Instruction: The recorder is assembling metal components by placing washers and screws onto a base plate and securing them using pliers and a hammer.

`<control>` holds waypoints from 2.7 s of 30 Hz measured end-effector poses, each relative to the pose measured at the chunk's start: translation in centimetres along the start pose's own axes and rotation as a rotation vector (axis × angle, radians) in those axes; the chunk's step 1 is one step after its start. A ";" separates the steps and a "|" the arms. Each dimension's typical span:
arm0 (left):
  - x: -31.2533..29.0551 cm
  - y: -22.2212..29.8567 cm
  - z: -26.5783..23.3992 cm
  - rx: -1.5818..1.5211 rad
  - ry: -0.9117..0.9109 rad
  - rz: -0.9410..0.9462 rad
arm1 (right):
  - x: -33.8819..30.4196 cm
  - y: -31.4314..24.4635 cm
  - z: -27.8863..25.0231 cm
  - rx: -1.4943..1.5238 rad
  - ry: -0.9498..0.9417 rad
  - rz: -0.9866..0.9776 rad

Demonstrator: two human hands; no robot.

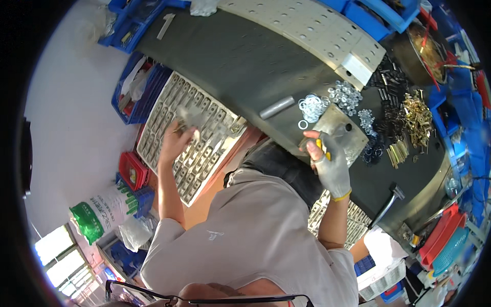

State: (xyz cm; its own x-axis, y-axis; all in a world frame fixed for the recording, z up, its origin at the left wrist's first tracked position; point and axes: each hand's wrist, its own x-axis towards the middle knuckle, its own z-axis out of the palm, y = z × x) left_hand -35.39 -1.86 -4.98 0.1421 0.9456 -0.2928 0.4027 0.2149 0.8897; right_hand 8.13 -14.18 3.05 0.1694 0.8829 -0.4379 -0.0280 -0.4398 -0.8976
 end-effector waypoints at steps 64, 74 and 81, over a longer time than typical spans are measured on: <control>4.2 15.3 31.4 0.161 -0.661 0.920 | -0.5 0.4 -7.5 -0.291 0.422 -0.360; 3.1 16.4 30.7 0.148 -0.606 0.927 | -1.8 1.2 -5.9 -0.431 0.505 -0.382; 3.4 16.3 31.1 0.107 -0.638 0.992 | 0.0 1.8 -14.3 -0.912 0.721 0.034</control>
State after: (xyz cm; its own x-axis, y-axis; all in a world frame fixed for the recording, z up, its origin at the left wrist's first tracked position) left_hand -0.24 -2.74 -2.31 0.8483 0.3877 0.3606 -0.0691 -0.5942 0.8014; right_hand 22.16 -17.28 2.14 0.7117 0.6992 -0.0676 0.6266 -0.6754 -0.3888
